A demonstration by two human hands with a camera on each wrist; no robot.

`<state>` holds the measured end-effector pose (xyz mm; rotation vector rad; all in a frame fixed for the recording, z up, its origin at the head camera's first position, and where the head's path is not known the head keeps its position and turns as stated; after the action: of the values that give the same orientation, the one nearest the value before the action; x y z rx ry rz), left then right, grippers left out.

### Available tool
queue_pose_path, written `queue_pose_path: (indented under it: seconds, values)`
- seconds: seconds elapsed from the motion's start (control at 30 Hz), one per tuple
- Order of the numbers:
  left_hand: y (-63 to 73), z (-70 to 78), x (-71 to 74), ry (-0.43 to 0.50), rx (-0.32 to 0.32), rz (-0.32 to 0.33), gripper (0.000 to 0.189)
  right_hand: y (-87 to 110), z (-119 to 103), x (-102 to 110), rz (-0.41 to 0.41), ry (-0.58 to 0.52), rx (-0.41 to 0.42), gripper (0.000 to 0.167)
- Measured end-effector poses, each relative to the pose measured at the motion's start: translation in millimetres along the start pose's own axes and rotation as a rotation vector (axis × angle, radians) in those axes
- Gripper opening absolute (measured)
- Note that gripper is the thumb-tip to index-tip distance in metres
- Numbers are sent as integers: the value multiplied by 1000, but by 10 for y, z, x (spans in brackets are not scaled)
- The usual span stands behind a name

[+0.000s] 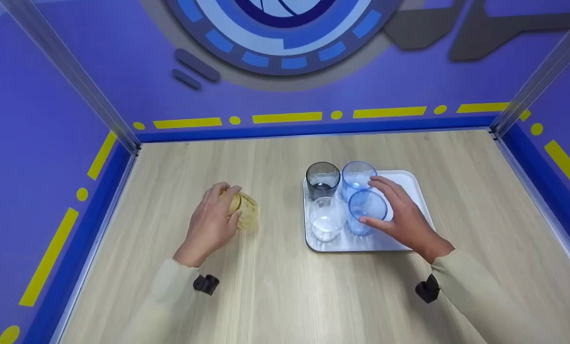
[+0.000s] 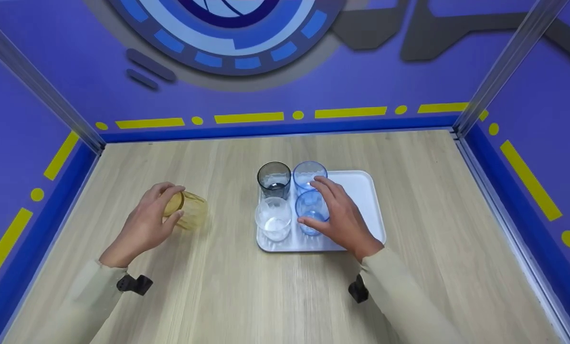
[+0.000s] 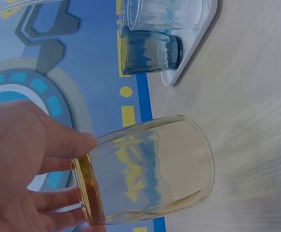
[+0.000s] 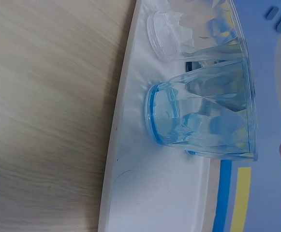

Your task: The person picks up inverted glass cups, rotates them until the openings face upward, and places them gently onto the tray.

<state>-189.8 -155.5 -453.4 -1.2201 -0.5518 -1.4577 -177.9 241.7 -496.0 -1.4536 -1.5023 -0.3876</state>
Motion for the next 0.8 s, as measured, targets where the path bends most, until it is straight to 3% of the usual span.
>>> queue_pose_path:
  seconds: [0.27,0.8]
  values:
    - [8,86,41,21,-8,30,46,2,-8,25,5,-23,-7,82]
    - [4,188,86,49,14,28,46,-29,7,65,59,-80,22,82]
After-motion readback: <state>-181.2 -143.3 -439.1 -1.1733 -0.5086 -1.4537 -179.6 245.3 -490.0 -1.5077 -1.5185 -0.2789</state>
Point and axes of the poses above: each hand's wrist, its own y-axis away from the middle knuckle, its own x-axis out of the back of the hand, z = x × y, the point moved 1 cm from there along -y, towards the middle knuckle, and after that the axes turned 2 degrees about y, right-handed, at the moved point
